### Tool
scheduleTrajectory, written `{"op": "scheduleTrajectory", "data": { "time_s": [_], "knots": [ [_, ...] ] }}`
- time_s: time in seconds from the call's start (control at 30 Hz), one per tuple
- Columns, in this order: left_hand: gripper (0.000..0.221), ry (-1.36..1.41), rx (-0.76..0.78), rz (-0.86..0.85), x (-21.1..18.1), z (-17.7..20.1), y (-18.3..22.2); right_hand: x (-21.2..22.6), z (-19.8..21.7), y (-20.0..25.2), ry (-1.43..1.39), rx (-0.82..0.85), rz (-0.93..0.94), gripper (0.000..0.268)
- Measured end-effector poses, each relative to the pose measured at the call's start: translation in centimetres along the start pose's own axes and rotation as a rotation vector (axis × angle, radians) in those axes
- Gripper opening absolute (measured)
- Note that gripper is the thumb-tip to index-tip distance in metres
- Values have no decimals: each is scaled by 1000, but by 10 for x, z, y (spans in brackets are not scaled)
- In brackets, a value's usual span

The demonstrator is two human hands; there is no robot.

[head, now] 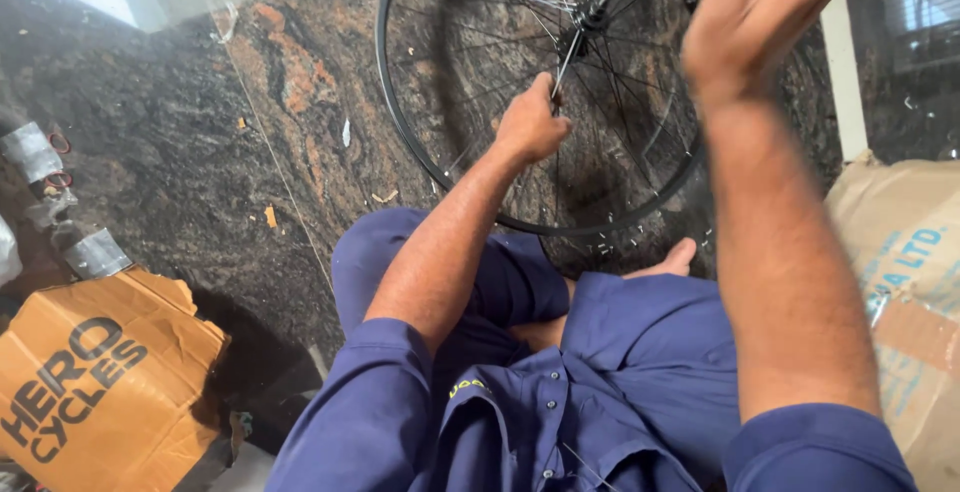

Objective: The person sits on the floor and builds a bicycle wheel by inserting spokes into the hub and threading them through the rim. They then screw nipples onto the ends of the spokes to secure them while rotating the wheel.

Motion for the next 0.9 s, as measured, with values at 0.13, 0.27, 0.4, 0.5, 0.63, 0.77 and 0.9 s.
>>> {"op": "scheduleTrajectory", "data": {
  "time_s": [0.13, 0.27, 0.4, 0.5, 0.63, 0.77, 0.9],
  "knots": [
    [24, -41, -27, 22, 17, -6, -12, 88, 1, 67, -50, 177, 287, 5],
    [10, -72, -26, 35, 51, -20, -29, 136, -7, 108, -100, 280, 407, 7],
    [11, -174, 21, 90, 71, -28, -40, 68, 4, 89, -91, 123, 82, 4],
    [13, -160, 45, 80, 75, -32, -42, 23, 18, 78, -80, -8, -161, 10],
    [18, -210, 57, 74, 73, -31, -39, 38, 17, 93, -67, 53, -102, 5],
    [24, -282, -43, 41, 56, -20, -39, 104, -1, 141, -115, 253, 130, 0],
    [29, -34, -164, 14, 45, -3, -38, 147, -24, 189, -169, 459, 265, 4]
  ]
}}
Point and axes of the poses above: each hand's wrist, its own y-axis away from the middle knuckle, its own z-axis out of the back of the hand, x = y × z, the point moved 5 cm from there along -y, towards the middle knuckle, and after that the axes turned 3 degrees about x, right-handed, at the moved point
